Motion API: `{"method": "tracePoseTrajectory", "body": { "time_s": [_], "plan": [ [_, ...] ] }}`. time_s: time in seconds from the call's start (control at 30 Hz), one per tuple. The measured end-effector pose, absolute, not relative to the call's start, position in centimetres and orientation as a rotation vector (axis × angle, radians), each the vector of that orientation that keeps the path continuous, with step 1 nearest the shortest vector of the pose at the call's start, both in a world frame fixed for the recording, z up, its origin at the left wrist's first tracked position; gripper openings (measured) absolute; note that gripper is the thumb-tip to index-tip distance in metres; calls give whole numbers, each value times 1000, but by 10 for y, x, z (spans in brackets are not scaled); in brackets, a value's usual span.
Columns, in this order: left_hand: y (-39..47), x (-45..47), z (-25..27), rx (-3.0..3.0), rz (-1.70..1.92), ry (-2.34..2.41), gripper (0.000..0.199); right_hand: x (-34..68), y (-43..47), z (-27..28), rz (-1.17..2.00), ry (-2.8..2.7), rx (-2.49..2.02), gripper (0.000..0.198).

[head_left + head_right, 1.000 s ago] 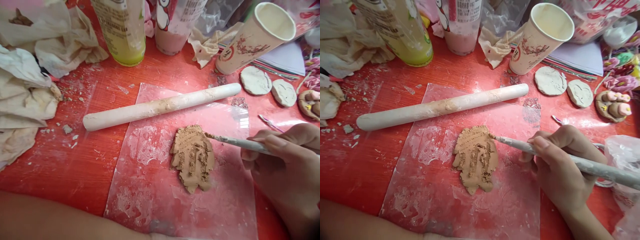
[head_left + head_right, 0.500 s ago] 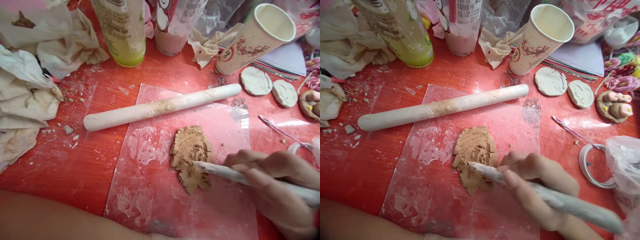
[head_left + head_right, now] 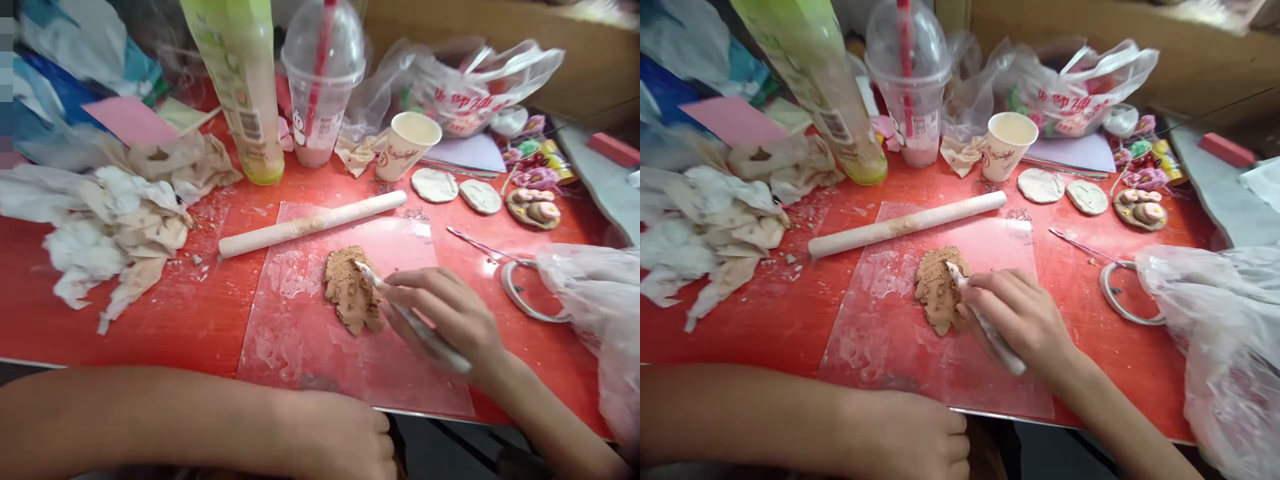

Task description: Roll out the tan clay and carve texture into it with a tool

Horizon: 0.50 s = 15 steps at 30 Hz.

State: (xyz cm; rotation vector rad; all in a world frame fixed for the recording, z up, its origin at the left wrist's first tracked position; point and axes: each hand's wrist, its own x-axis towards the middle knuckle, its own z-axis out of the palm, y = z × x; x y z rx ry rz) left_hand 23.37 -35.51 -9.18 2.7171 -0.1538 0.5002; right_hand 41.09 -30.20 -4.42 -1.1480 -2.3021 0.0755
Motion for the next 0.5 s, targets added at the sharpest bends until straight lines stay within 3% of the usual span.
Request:
{"method": "tracePoseTrajectory", "body": {
  "time_s": [0.1,0.2,0.3,0.4,0.5],
  "plan": [
    [-325,231,-60,2638,637,-281,14,415,-317,-53,-129,-2427,-1046,23],
    [-294,223,-42,2788,830,151,24,419,-326,-58,-97,-2433,-1018,29],
    [-267,213,-47,2915,540,732,45,419,-333,-56,-41,-2392,-996,29],
    [-251,208,-59,3007,243,729,56,422,-342,-50,36,-2375,-1009,28],
    [-245,207,-61,3015,195,701,55,430,-357,-41,145,-2357,-1052,26]
  ]
}}
